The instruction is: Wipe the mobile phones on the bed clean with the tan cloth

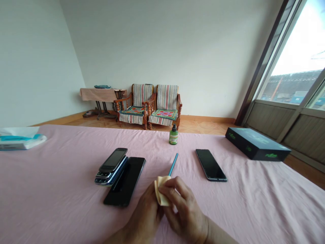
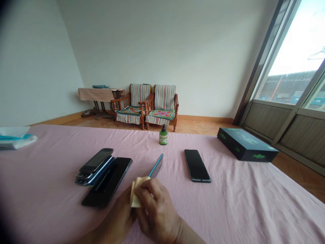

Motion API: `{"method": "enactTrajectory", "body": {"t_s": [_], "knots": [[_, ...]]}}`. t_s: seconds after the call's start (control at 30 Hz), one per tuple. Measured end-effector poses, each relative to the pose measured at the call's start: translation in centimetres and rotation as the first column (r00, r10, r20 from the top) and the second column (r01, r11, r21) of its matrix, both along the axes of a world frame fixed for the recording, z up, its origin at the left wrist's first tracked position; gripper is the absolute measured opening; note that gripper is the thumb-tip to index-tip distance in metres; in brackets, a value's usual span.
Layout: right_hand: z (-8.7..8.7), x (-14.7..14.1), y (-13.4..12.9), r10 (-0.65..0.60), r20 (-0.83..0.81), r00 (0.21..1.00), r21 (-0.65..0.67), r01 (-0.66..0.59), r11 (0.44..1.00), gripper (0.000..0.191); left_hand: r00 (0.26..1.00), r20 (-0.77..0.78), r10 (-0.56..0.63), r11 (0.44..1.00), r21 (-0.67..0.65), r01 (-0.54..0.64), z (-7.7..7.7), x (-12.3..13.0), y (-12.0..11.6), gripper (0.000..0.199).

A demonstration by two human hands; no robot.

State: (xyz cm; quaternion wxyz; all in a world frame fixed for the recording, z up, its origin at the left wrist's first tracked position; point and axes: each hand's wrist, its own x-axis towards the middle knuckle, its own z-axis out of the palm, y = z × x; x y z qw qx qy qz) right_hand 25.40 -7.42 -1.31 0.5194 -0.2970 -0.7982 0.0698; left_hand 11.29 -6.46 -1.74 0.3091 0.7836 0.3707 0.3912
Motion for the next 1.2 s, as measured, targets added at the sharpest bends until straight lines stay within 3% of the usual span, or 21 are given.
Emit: {"method": "enactTrajectory", "body": {"t_s": [0.13,0.27,0.4,0.6,0.7,0.9,1.2], "knots": [[-0.4,2.3,3.4,-0.247,-0.02,0.969,-0.087,0.244,0.966,0.037,0.97,-0.234,0.067,0.995,0.088,-0.047,0.0,-0.3,0.2,0.034],[-0.7,4.8,6.0,-0.377,-0.043,0.925,-0.16,0.366,0.917,0.037,0.947,-0.312,0.071,0.987,0.162,-0.02,-0.1,-0.3,0.3,0.044],[-0.4,4.6,5.1,-0.346,-0.017,0.938,-0.118,0.342,0.932,0.041,0.95,-0.304,0.074,0.986,0.165,-0.025,0.0,-0.2,0.3,0.044],[0.2,0.6,0.7,-0.086,0.091,0.992,-0.026,0.089,0.996,0.046,0.984,-0.172,0.051,0.994,0.105,-0.033,-0.2,-0.5,0.5,0.035],[0.2,0.2,0.6,0.001,0.164,0.986,0.042,-0.008,0.999,0.043,0.991,-0.128,0.036,0.995,0.097,-0.024,-0.3,-0.6,0.7,0.034],[0.0,3.5,4.1,-0.261,0.159,0.952,0.002,0.264,0.964,0.039,0.96,-0.272,0.062,0.996,0.08,-0.042,0.8,-0.3,0.6,0.037],[-0.1,5.4,5.6,-0.342,0.041,0.939,-0.129,0.344,0.93,0.035,0.944,-0.325,0.061,0.988,0.154,-0.011,0.8,-0.3,0.7,0.04]]}}
